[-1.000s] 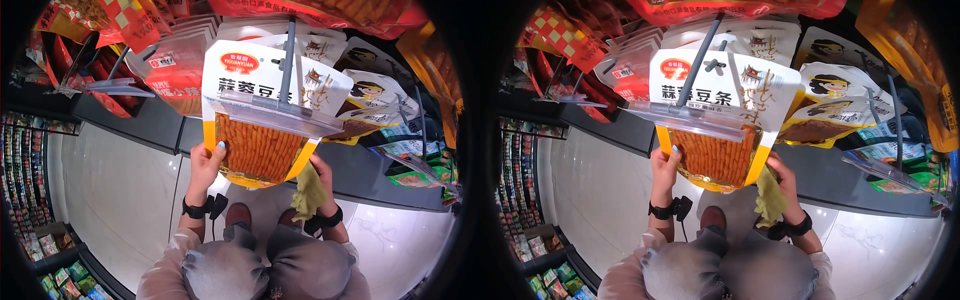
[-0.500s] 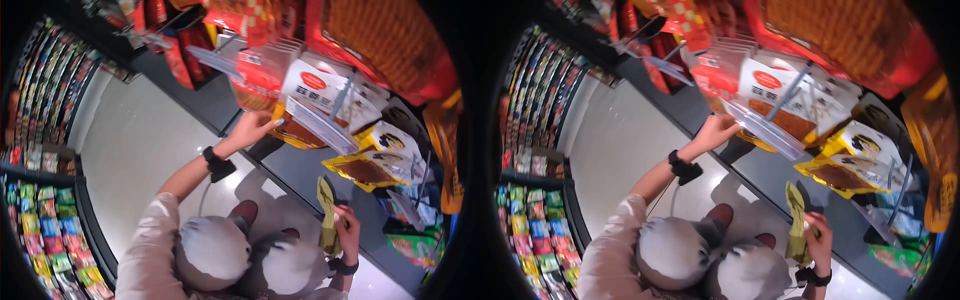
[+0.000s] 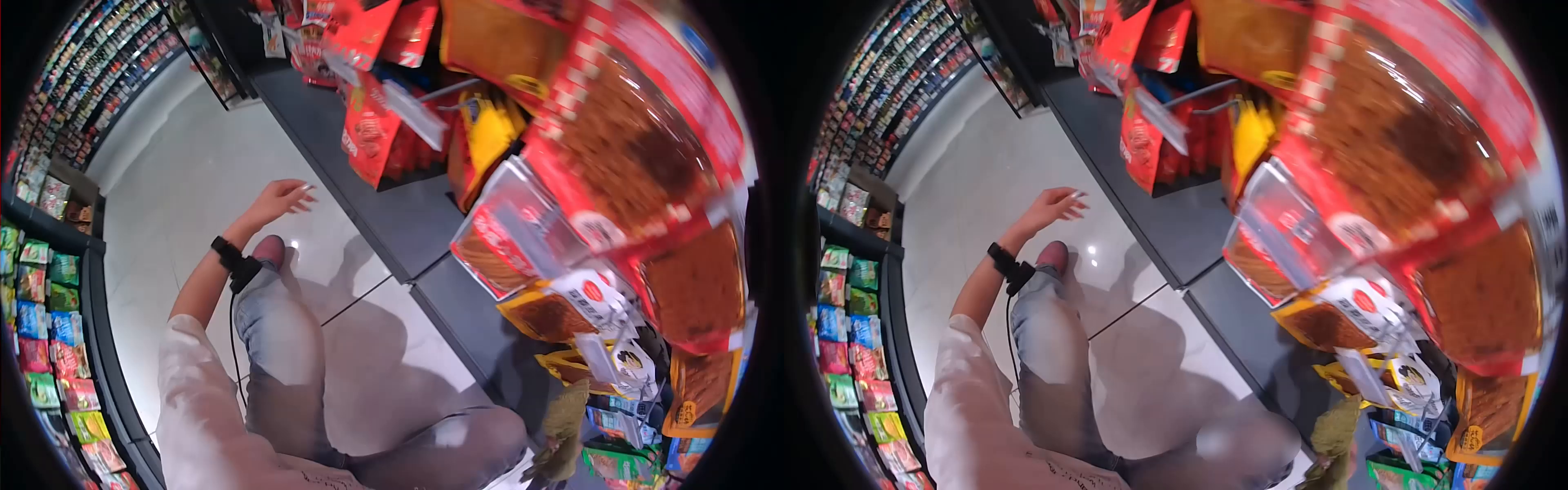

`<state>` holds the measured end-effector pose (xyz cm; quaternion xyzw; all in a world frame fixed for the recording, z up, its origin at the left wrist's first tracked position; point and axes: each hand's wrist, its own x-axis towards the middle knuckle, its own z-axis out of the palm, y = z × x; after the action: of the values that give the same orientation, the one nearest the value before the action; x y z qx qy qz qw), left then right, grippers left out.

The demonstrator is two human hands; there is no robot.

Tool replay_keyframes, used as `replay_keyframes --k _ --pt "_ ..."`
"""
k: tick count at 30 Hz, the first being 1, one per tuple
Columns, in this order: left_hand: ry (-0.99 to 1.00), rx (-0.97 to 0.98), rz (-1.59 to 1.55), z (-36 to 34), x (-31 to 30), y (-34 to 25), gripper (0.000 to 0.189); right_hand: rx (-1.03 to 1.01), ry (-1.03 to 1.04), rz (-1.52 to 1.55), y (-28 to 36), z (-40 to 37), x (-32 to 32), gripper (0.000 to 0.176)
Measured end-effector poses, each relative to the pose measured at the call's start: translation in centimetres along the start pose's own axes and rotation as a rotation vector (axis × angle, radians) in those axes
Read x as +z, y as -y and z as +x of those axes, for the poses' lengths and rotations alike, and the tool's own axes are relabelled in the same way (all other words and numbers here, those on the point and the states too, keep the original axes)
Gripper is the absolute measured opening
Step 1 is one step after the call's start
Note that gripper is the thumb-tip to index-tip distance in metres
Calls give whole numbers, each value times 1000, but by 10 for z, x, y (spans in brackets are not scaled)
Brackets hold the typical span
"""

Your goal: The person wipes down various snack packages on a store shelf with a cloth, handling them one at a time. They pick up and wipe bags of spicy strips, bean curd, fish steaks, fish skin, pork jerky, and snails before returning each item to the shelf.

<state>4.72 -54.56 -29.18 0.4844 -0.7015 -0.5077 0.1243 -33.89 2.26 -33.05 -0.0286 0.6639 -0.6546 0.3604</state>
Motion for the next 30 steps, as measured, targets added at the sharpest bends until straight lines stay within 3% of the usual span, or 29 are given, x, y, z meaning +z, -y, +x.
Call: replay_keyframes --k 4,6,9,11,13,16,18,21,29,30 --pt "184 96 -98 68 -23 28 37 35 25 -167 32 -9 46 22" --pt "123 360 -42 108 -30 42 48 -5 -48 -229 29 -22 98 20" --pt "54 410 25 164 -44 51 58 -65 -190 -279 14 -32 179 18" --pt "22 485 31 200 -44 65 61 144 -116 -208 1 -34 199 21" --pt "-5 575 31 233 -45 77 64 108 -349 -183 -18 -47 229 22" --pt "203 601 -22 268 -43 87 56 134 -454 -230 -33 -75 261 20" --pt "445 519 -254 279 -44 84 42 109 -452 -291 -39 -95 280 22" --pt "617 372 -423 288 -42 69 27 106 -511 -509 -28 -113 315 26" --pt "727 432 -379 286 -39 66 21 -33 -471 -167 -1 -55 387 21" --pt "728 488 -350 289 -34 73 21 -59 -367 -111 -3 -43 398 21"
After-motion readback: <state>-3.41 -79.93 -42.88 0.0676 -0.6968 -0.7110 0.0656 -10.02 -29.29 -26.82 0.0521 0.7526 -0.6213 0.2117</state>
